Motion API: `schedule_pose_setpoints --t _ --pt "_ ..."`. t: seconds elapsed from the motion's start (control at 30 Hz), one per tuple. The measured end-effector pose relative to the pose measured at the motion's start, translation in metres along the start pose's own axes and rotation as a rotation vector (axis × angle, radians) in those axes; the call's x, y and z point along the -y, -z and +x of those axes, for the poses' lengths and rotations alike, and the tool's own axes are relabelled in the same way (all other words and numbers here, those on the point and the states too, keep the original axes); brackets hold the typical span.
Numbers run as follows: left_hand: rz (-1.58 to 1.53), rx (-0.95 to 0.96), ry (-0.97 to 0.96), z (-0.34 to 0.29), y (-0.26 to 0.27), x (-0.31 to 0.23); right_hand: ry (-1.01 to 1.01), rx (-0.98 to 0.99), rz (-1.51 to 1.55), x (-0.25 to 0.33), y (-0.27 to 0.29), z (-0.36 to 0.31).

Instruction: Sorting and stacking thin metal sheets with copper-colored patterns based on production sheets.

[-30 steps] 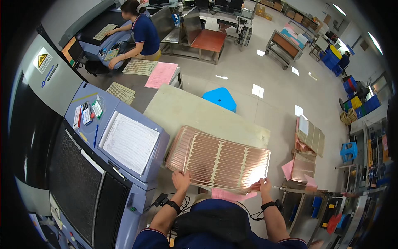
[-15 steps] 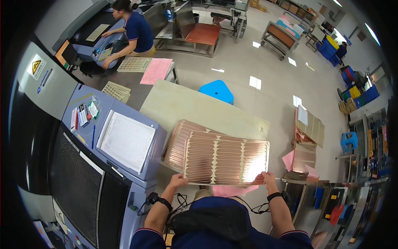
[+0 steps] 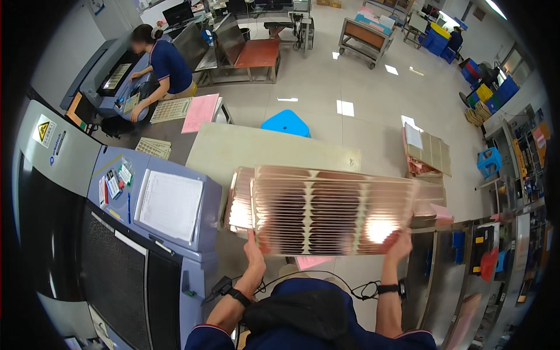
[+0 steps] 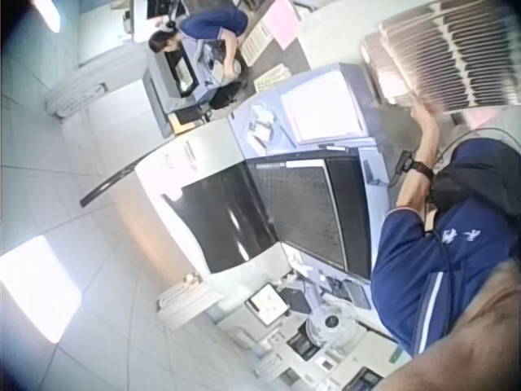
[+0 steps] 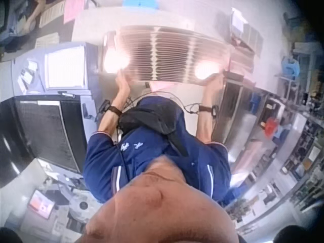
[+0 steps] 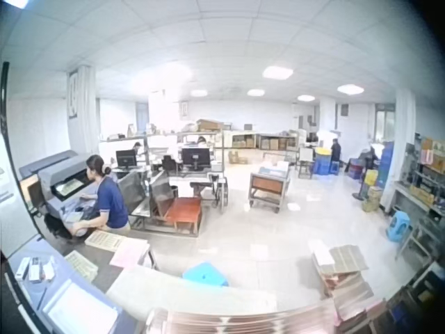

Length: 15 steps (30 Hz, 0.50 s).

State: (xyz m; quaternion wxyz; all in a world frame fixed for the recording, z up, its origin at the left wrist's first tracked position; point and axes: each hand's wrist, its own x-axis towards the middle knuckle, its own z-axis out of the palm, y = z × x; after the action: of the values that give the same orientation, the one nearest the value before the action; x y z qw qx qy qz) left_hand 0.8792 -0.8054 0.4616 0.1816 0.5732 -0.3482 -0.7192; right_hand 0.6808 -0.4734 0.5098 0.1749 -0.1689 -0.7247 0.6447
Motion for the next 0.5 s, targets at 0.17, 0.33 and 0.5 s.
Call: schedule_pose_setpoints --t 0.17,0.33,0.5 --pt "-0.183 0.364 0.199 -0.045 -0.046 0.040 0.335 -0.162 0.104 -0.004 0.161 0.004" --pt "-0.024 0.680 0.308 -0.094 -0.070 0.147 0.215 -0.362 -0.062 -0.060 0.341 -0.034" --pt "0.199 0.813 0.718 -0.135 -0.092 0.256 0.049 -0.723 -0.259 -0.056 0.474 -0.125"
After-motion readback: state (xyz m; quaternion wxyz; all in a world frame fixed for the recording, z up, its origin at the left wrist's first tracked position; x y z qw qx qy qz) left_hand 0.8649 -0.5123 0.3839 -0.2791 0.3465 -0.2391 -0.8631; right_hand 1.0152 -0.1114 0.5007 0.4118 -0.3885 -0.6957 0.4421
